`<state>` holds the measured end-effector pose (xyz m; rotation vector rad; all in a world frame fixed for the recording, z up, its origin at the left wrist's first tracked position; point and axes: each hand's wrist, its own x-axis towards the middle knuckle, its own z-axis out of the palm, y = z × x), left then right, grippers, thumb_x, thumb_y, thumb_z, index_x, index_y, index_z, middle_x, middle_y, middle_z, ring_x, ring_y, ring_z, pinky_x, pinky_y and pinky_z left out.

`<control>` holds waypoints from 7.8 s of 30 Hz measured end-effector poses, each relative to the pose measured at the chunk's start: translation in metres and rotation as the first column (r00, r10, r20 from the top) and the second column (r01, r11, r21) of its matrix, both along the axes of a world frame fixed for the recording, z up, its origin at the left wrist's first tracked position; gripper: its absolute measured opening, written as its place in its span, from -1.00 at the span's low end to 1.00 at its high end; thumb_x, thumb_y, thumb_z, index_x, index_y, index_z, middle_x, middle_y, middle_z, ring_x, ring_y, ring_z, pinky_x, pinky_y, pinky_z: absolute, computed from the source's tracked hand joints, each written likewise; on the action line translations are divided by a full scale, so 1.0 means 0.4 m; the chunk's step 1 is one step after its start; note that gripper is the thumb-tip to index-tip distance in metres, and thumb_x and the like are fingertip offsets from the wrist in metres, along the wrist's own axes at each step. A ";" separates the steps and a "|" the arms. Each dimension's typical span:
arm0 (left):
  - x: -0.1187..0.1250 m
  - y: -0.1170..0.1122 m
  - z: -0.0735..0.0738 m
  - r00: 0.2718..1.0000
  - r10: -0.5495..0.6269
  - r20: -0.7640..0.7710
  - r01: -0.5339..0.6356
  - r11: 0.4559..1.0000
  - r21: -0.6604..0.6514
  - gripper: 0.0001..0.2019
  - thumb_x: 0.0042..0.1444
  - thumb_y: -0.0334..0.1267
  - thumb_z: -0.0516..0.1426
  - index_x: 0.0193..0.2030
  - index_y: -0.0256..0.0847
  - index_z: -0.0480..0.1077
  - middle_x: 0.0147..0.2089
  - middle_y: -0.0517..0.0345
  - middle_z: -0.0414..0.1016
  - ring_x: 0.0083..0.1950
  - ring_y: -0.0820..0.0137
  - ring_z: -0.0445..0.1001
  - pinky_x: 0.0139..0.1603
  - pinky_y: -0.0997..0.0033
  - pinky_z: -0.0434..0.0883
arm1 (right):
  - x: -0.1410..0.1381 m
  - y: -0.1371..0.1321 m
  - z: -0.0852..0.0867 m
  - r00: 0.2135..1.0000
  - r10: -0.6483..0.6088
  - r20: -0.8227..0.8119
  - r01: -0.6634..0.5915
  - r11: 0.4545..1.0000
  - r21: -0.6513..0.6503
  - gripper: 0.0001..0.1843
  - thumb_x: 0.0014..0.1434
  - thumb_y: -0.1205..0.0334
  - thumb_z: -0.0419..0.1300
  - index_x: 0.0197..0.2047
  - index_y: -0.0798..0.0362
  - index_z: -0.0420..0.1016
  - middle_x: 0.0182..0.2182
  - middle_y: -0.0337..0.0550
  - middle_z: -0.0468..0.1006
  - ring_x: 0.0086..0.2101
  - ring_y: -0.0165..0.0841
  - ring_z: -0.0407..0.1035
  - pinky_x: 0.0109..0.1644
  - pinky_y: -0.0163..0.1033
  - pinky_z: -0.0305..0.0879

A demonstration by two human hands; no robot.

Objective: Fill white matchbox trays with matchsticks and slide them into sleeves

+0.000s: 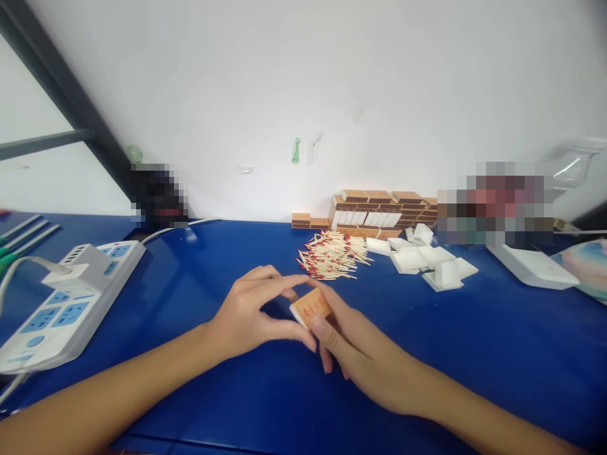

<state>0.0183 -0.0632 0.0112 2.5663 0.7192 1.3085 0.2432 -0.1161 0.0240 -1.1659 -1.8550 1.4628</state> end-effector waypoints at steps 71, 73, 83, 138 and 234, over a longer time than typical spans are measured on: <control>-0.032 0.027 -0.007 0.944 -0.043 -0.326 0.020 0.997 -0.074 -0.82 0.37 -0.18 0.18 -0.02 -0.21 0.53 -0.22 0.09 0.62 -0.20 0.33 0.51 -0.14 0.29 0.47 | 0.245 0.208 0.045 0.692 -0.582 0.428 -0.144 0.469 0.871 -0.76 0.40 0.14 0.10 -0.25 0.04 0.50 -0.33 -0.11 0.51 -0.37 -0.28 0.38 -0.30 -0.21 0.19; -0.030 0.022 -0.011 0.938 -0.044 -0.344 0.004 0.993 -0.117 -0.75 0.36 -0.14 0.19 0.09 -0.19 0.49 -0.19 0.09 0.61 -0.17 0.32 0.52 -0.13 0.30 0.48 | 0.181 0.161 0.044 0.834 -0.419 0.360 -0.111 0.511 0.852 -0.83 0.40 0.21 0.13 -0.24 0.02 0.48 -0.37 -0.17 0.50 -0.39 -0.34 0.37 -0.29 -0.25 0.22; -0.025 0.009 0.008 0.910 -0.065 -0.409 -0.010 0.984 -0.179 -0.32 0.09 0.17 0.36 0.23 -0.19 0.39 -0.05 0.04 0.58 -0.07 0.22 0.52 -0.01 0.17 0.49 | 0.046 0.052 -0.053 0.819 -0.066 0.570 -0.476 0.476 0.739 -0.82 0.46 0.24 0.09 -0.15 0.03 0.50 -0.28 -0.17 0.49 -0.32 -0.36 0.40 -0.33 -0.25 0.17; -0.016 0.016 0.002 0.900 -0.080 -0.429 0.013 0.988 -0.157 -0.69 0.28 0.01 0.25 -0.11 -0.22 0.54 -0.16 0.04 0.53 -0.14 0.28 0.46 -0.10 0.25 0.43 | 0.047 0.060 -0.055 0.826 -0.130 0.548 -0.471 0.373 0.799 -0.77 0.47 0.32 -0.01 -0.12 0.03 0.47 -0.23 -0.15 0.46 -0.40 -0.40 0.30 -0.41 -0.24 0.09; -0.020 0.021 0.000 0.904 -0.007 -0.427 -0.066 0.986 -0.156 -0.71 0.28 -0.01 0.26 -0.02 -0.16 0.58 -0.13 0.04 0.56 -0.13 0.28 0.49 -0.02 0.20 0.46 | 0.240 0.214 -0.004 0.694 -0.434 0.574 -0.278 0.575 0.770 -0.74 0.46 0.09 0.03 -0.21 0.00 0.45 -0.28 -0.09 0.50 -0.36 -0.25 0.39 -0.31 -0.18 0.22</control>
